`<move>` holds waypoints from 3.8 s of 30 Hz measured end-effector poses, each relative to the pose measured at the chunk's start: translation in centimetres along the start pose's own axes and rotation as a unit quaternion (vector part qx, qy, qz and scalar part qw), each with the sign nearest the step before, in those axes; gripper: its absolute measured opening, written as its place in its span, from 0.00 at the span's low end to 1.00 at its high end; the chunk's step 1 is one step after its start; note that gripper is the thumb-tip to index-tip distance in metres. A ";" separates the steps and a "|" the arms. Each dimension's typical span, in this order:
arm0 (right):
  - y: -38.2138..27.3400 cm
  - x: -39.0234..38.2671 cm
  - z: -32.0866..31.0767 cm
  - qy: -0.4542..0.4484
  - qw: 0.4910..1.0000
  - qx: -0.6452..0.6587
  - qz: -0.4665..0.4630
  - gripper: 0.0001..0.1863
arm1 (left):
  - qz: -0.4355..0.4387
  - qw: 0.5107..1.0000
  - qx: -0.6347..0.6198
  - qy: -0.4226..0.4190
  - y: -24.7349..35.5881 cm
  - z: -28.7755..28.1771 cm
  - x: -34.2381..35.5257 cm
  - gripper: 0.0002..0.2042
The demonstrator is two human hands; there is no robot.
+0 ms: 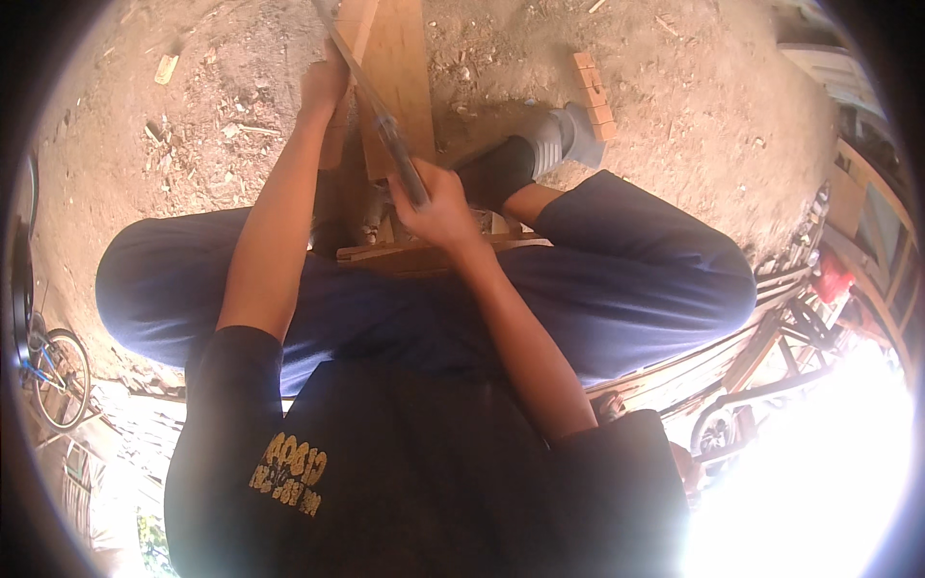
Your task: The person sits on the ground and uses a hand saw to cut a curved wooden piece into smaller segments. They repeatedly position the wood, saw along marked lines, and separate the cut pieces.
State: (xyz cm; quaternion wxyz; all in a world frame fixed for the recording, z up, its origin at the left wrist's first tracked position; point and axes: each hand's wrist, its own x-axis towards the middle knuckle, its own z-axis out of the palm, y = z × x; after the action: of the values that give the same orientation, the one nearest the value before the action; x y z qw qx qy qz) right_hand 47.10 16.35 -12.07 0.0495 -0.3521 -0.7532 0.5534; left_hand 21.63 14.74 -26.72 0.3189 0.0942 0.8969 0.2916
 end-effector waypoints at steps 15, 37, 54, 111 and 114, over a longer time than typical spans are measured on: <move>-0.9 2.7 0.2 0.010 0.999 0.037 -0.007 0.10 | 0.012 0.999 0.030 0.010 1.7 -0.4 -1.3 0.49; 0.0 4.2 0.3 -0.019 0.999 0.040 0.001 0.10 | 0.018 1.000 0.010 0.013 1.3 -0.4 -0.4 0.48; 1.1 -0.2 -0.4 0.001 0.999 0.035 -0.019 0.10 | 0.006 0.999 -0.010 0.032 1.2 -0.3 -0.5 0.48; -1.6 5.9 0.6 0.013 0.999 0.048 -0.003 0.11 | 0.011 1.000 0.011 0.008 1.7 -0.2 -0.2 0.49; -2.6 5.5 -0.8 0.026 0.997 0.076 0.010 0.11 | 0.009 1.000 -0.011 0.021 0.4 0.1 0.5 0.49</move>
State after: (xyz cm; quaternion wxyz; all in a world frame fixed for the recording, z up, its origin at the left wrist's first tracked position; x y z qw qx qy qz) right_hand 42.11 19.81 -11.25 0.0899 -0.3687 -0.7040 0.6003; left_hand 21.24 15.28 -26.81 0.2989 0.0926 0.8989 0.3066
